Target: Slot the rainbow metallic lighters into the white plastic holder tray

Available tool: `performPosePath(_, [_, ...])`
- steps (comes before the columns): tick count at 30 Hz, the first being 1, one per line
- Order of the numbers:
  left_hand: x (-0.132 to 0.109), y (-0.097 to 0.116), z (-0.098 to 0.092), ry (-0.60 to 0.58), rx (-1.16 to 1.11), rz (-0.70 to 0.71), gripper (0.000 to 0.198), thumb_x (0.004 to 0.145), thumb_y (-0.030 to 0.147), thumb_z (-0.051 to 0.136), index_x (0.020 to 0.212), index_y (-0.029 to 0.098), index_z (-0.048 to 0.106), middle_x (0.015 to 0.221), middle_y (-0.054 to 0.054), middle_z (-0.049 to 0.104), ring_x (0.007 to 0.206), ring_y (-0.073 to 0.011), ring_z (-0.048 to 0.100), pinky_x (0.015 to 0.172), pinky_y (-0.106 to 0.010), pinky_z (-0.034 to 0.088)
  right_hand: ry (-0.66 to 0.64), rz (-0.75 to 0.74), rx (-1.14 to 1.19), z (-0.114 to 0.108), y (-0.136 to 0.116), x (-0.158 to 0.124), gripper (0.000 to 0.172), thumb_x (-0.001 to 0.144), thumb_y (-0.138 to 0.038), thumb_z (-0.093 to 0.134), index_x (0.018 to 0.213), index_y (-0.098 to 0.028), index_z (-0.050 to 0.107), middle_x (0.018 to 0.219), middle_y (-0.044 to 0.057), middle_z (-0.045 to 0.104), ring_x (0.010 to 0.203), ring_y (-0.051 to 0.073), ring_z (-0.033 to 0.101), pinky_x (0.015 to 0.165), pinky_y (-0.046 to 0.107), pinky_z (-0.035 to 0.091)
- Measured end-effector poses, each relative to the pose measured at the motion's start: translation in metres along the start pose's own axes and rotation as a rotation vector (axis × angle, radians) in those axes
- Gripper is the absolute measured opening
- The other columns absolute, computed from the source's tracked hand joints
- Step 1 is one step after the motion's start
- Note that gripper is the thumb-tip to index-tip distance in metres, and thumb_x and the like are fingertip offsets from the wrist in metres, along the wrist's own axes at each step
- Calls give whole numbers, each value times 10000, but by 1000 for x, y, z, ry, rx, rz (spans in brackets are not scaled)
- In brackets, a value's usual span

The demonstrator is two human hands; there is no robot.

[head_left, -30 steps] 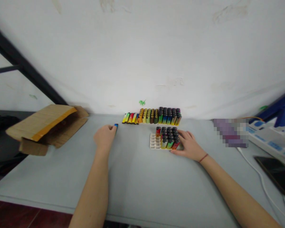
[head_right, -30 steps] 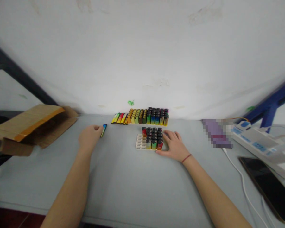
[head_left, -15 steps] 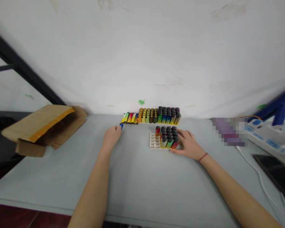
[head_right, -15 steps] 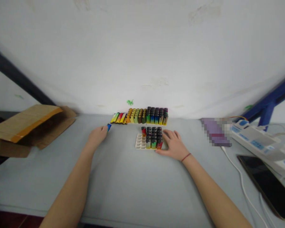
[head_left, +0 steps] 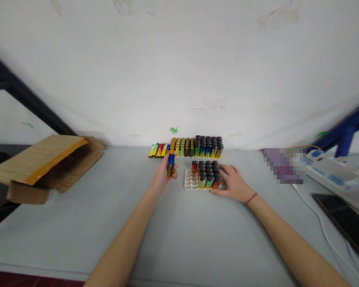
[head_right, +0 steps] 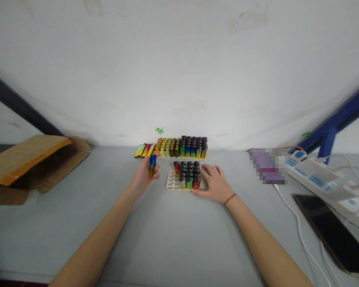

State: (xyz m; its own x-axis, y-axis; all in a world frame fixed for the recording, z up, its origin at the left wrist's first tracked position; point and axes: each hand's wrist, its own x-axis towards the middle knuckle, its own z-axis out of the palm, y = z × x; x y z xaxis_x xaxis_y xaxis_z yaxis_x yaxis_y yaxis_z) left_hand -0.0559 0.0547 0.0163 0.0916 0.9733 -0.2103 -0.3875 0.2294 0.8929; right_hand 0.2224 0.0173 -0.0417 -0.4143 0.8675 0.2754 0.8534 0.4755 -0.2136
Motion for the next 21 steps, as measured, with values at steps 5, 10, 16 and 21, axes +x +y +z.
performPosePath(5, [-2,-8,7,44,-42,37,389,904,543,529,964,161,570,582,47,527,414,-75,473,448,-193,411,1,5,1,0,0,0,824,773,-733,586,1358,-154,545,1390,226,527,1264,378,498,1105,615,291])
performPosePath(10, [-4,-11,11,59,-95,-16,413,886,589,504,832,180,525,551,52,502,399,-76,441,429,-198,389,-5,10,0,-1,-2,0,833,777,-732,583,1353,-132,545,1383,234,530,1268,375,498,1114,609,281])
performPosePath(16, [-7,-16,11,139,-53,-96,552,814,720,448,629,200,431,418,99,263,326,-44,221,352,-169,219,-5,8,3,-2,-2,-1,828,784,-728,574,1355,-130,541,1386,234,527,1271,370,494,1113,608,281])
performPosePath(21, [-6,-17,9,171,-10,-58,439,864,551,431,591,212,384,404,94,202,330,-54,174,338,-172,158,-6,11,-3,-1,-1,-1,840,781,-736,573,1360,-129,538,1384,231,526,1274,373,492,1115,610,278])
